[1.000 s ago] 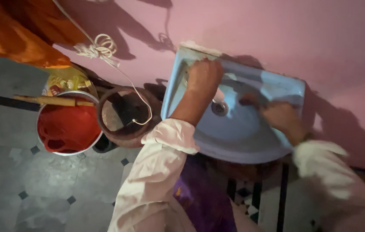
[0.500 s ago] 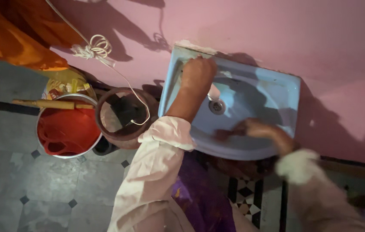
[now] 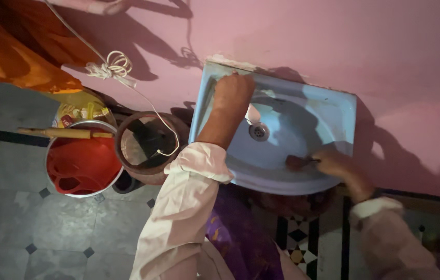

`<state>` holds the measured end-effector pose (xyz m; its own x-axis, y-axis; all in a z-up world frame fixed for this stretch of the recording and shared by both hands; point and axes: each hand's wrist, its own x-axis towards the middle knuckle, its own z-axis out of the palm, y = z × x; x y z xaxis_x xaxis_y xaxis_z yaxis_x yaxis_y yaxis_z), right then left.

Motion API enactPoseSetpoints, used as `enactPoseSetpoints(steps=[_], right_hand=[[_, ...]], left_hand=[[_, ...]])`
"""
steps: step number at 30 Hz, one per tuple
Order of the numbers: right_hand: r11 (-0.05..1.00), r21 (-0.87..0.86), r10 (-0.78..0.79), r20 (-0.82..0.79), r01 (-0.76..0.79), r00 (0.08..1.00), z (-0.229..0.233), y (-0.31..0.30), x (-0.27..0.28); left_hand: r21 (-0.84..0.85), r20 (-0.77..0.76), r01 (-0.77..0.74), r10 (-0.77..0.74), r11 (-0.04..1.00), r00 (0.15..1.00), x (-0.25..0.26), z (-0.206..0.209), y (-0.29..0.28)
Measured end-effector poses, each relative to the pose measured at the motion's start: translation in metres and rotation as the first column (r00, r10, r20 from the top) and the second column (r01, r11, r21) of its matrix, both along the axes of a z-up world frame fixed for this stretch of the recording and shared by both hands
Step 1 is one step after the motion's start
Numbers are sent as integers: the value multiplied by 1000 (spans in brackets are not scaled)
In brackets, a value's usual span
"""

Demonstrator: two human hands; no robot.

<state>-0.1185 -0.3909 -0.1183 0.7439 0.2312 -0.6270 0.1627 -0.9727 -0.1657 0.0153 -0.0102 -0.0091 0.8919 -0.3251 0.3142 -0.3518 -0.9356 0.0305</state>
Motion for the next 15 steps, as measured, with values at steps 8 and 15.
enactPoseSetpoints(steps=[8, 15], right_hand=[[814, 572, 36, 122, -100, 992, -13, 191, 14], [981, -33, -189, 74, 192, 979, 56, 104, -10]], left_hand=[[-17, -87, 20, -22, 1000, 996, 5, 3, -2], [-45, -38, 22, -24, 999, 999, 1, 6, 2]])
